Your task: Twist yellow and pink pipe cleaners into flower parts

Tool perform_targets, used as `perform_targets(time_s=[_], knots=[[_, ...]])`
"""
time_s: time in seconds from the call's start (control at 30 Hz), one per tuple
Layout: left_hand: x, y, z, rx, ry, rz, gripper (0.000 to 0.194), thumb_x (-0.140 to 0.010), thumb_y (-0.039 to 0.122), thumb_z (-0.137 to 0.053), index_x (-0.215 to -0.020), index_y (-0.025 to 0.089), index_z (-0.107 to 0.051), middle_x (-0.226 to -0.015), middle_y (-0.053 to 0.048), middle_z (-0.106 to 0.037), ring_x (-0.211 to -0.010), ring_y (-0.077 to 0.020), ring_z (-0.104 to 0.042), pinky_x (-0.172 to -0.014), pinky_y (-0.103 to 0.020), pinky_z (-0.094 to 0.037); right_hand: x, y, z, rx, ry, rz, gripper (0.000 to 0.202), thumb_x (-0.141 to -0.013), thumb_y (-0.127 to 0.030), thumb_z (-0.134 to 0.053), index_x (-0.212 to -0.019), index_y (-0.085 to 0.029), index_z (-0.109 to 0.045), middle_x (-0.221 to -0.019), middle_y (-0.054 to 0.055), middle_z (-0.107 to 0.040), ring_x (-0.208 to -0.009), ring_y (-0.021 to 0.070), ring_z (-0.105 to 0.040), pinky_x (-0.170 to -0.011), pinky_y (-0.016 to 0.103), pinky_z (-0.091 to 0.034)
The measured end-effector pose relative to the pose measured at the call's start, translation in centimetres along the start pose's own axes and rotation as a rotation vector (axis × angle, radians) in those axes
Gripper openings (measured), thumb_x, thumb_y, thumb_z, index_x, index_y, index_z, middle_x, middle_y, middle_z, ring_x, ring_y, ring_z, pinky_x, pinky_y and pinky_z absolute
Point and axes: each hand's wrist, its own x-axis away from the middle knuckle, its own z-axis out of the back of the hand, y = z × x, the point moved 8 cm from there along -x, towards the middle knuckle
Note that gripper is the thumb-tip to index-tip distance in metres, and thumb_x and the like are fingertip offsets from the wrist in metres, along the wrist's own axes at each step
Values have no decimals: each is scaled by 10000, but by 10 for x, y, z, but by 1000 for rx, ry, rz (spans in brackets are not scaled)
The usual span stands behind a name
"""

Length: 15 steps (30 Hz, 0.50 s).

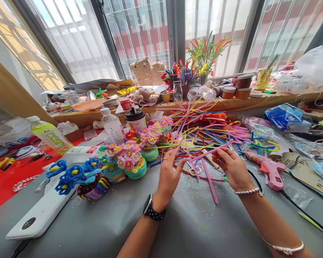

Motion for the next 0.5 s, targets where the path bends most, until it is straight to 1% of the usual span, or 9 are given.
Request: perform_targets(time_s=[0.07,0.13,0.2,0.27,0.4,0.5], knots=[[2,0,-15,157,-162,50,384,-755,353,-493,-1097,179,-504,-1015,-80,-582,-860,-166,-576,-751,-290,-471,1,4,-4,-2,-26,-21,177,-602,-311,-674,-694,-185,-590,-669,-19,-621,-611,92,-580,-623,223,-504],[5,-1,-25,243,-260,93,321,-741,359,-510,-984,159,-572,-888,-65,-627,-741,-152,-601,-697,-271,-487,4,8,-9,-10,-52,-44,174,-602,-302,-678,-696,-182,-594,-668,-21,-618,-615,87,-577,-631,218,-503],[7,-4,-28,278,-282,121,254,-737,346,-512,-859,148,-614,-785,-53,-636,-663,-141,-600,-650,-256,-492,6,10,-14,-15,-78,-63,171,-602,-297,-680,-692,-179,-595,-660,-25,-611,-613,80,-571,-631,210,-500],[8,-8,-30,290,-278,151,220,-732,325,-515,-794,146,-627,-717,-42,-630,-616,-131,-590,-607,-242,-493,7,10,-17,-23,-96,-65,167,-605,-299,-678,-689,-180,-596,-663,-29,-607,-617,77,-569,-633,209,-498],[7,-12,-29,275,-273,213,202,-713,305,-527,-759,144,-641,-668,-30,-623,-555,-114,-571,-551,-220,-486,6,6,-15,-58,-97,-44,146,-618,-309,-665,-686,-198,-598,-683,-40,-608,-650,81,-570,-648,211,-495],[7,-13,-29,266,-283,245,186,-704,289,-530,-730,145,-646,-661,-24,-622,-533,-106,-561,-533,-211,-479,3,5,-11,-116,-82,-64,137,-619,-303,-668,-687,-208,-596,-689,-45,-606,-655,82,-570,-656,223,-500]])
